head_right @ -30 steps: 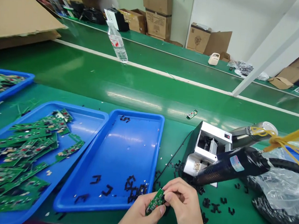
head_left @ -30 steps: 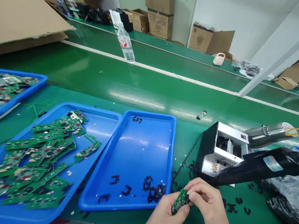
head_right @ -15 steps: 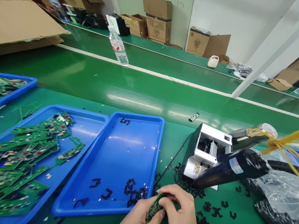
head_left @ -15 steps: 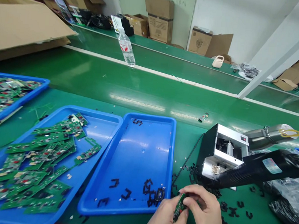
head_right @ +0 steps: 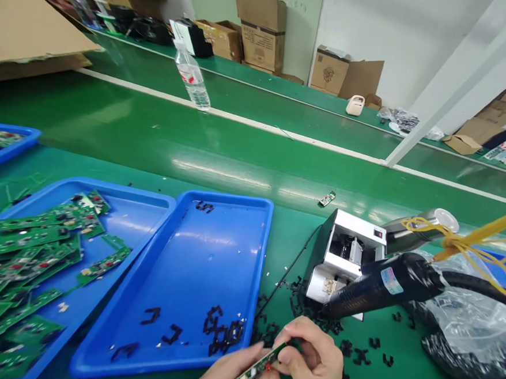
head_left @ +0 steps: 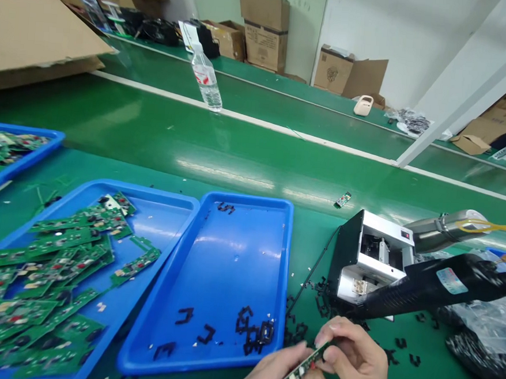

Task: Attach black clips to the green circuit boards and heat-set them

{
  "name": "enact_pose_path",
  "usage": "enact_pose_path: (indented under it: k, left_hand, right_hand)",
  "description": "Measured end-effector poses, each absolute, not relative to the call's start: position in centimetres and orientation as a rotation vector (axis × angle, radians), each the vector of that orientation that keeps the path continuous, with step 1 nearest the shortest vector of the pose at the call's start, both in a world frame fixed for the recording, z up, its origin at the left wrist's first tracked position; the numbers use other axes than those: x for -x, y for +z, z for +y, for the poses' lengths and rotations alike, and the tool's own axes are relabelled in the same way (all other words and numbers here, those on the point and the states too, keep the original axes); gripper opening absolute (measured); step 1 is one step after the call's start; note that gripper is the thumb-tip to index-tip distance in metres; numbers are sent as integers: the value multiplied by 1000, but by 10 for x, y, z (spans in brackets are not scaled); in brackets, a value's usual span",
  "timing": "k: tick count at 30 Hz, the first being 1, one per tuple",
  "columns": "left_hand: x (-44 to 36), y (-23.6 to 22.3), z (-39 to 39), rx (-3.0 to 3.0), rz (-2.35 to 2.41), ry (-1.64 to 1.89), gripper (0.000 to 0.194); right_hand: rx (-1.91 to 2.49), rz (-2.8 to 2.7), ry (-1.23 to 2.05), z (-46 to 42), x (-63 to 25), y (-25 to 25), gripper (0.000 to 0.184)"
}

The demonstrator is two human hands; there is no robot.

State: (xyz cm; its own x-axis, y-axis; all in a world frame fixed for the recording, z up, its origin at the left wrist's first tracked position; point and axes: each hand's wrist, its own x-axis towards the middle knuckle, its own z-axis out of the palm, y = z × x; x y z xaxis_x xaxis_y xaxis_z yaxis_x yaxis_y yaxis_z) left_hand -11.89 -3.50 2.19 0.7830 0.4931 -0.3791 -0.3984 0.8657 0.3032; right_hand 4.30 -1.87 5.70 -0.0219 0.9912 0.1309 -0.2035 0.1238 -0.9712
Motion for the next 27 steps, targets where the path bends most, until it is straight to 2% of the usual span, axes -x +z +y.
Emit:
enact_pose_path:
  k: [4,9,11,15,17,18,20,23,24,27]
  left_hand:
    - [109,21,-32,-133,355,509,45]
    - [102,30,-31,-206,314,580,47]
    - [98,34,-31,-289,382,647,45]
    - [86,41,-29,-367,570,823,47]
    - [81,44,-28,-395,629,878,45]
    - [78,45,-28,-409,643,891,44]
    - [75,46,-27,-431,653,900,43]
    - [72,46,-25,-446,668,902,44]
    - [71,45,-24,-451,678,904,45]
    - [64,44,-18,-457,722,931,47]
  right_hand:
    - [814,-1169,1349,-16,-54,56,25]
    - [802,-1392,1189,-11,-66,66,30]
    - [911,-1475,1092,-14,-68,74,26]
    - [1239,-1234,464,-19,-66,92,16]
    - [1254,-1009,178,-12,-66,98,31]
    - [1255,-948,140,-7,-67,100,41]
    - [1280,-962,278,5,-72,100,52]
    - [1258,-1093,654,14,-85,95,35]
    - [1221,-1106,714,15,-89,94,35]
    - [1106,-1093,828,13,-94,98,52]
